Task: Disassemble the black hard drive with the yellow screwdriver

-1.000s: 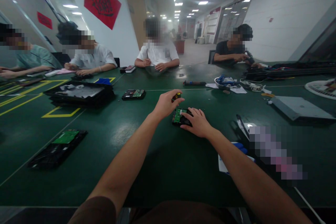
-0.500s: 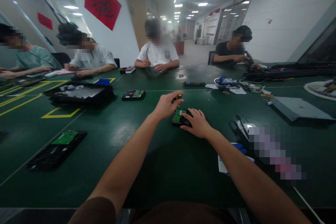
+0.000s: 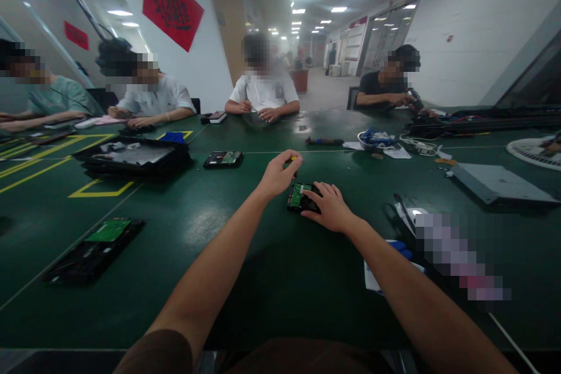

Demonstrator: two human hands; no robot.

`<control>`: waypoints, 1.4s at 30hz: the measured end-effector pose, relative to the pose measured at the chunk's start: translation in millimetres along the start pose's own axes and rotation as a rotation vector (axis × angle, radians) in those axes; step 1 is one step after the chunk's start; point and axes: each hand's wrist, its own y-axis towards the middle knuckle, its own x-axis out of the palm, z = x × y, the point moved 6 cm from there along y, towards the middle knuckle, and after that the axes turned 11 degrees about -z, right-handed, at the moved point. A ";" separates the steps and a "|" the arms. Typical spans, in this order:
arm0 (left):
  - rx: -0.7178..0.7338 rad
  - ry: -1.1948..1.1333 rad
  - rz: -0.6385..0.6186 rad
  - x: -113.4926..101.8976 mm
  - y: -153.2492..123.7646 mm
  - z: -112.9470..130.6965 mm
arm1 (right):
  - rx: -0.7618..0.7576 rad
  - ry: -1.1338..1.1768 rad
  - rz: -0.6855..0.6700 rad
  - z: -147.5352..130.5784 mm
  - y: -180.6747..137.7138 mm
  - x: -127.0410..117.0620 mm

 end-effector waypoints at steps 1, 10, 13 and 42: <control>-0.007 -0.012 0.009 0.2 0.4 1.1 | 0.000 0.001 -0.002 -0.2 0.1 0.0; -0.146 -0.450 -0.091 10.8 -0.8 -0.9 | 0.000 0.008 -0.009 -1.4 -0.2 -1.7; -0.207 -0.533 0.006 8.7 -1.4 -6.6 | 0.004 0.005 -0.009 -1.2 0.1 -1.1; -0.265 -0.708 0.071 2.6 -1.1 -19.7 | -0.003 0.008 -0.008 -1.2 -0.2 -1.4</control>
